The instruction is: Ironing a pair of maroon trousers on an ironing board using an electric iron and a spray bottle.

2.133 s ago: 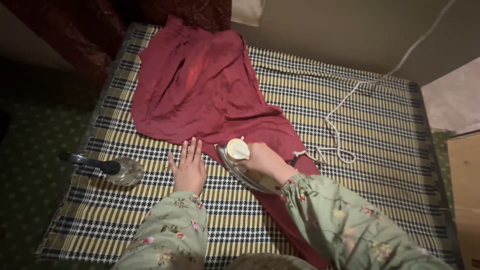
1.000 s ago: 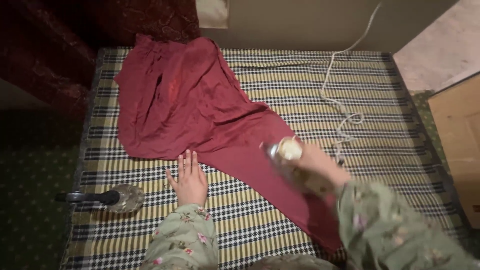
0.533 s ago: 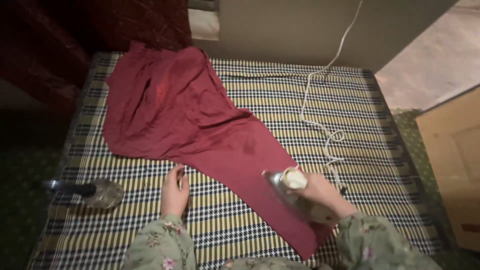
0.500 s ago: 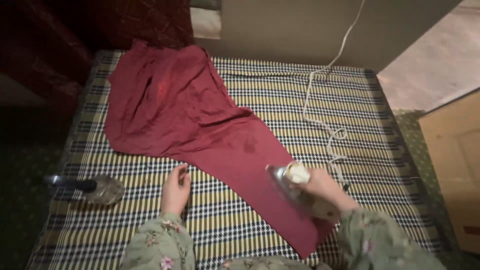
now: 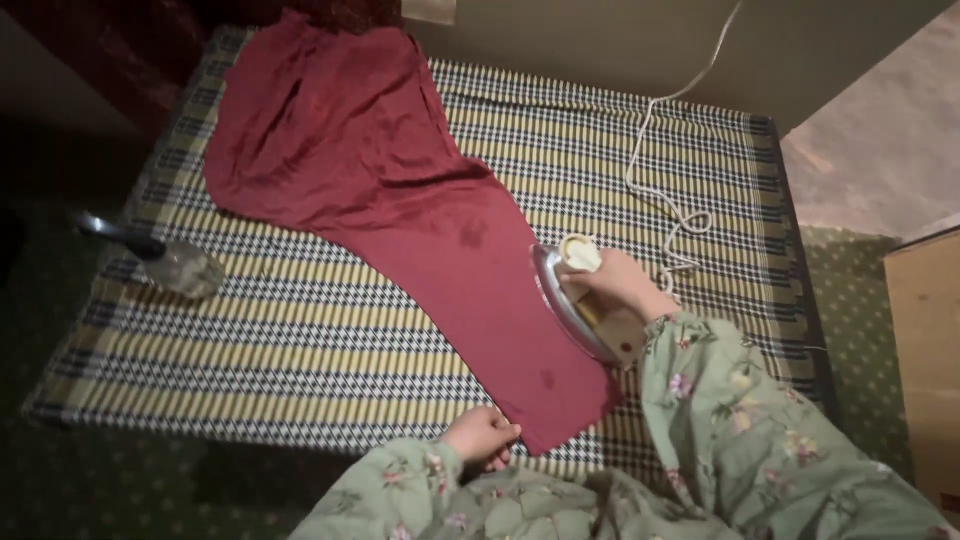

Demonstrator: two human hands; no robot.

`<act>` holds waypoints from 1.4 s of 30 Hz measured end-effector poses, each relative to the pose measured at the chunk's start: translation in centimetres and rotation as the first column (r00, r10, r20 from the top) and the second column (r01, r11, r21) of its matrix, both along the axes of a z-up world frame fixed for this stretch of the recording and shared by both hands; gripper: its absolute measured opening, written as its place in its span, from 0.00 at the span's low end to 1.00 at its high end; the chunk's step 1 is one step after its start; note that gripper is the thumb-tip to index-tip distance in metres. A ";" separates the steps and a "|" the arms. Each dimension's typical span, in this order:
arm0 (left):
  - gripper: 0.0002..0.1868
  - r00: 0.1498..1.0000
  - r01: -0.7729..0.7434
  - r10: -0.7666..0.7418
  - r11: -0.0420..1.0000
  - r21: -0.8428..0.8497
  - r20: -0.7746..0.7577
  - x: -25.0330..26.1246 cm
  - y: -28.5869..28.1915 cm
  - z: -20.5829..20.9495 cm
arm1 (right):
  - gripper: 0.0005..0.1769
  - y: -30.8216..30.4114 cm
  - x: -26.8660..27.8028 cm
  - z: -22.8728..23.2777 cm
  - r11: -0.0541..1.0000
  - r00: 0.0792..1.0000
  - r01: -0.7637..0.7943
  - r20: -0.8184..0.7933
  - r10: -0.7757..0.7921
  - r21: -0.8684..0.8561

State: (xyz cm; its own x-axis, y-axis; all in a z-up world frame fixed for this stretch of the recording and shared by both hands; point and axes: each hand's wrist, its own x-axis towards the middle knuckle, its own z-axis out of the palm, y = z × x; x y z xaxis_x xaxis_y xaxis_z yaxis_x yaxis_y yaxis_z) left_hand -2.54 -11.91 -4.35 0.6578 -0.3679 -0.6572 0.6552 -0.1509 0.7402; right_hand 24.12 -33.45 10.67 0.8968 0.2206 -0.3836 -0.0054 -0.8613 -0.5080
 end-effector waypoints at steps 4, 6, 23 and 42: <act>0.15 0.979 -0.098 0.105 0.994 0.049 -0.173 -0.6 -3.1 4.0 | 0.29 -1.1 -4.8 0.3 0.995 0.996 -0.090 -0.007 0.090 -0.030; 0.15 0.939 -0.226 0.240 0.970 0.085 -0.244 -0.7 -4.1 3.7 | 0.29 -1.8 -7.2 0.5 0.948 0.947 -0.318 0.053 0.318 -0.016; 0.13 0.889 -0.454 0.443 0.885 -0.100 -0.115 -5.4 -5.5 -0.6 | 0.21 1.5 -12.6 2.4 0.822 0.821 -0.569 -0.044 0.569 0.008; 0.33 0.899 -0.423 0.010 0.276 0.863 0.438 -5.7 5.0 9.8 | 0.20 -3.2 -16.5 3.0 0.806 0.777 -0.582 -0.219 0.591 0.107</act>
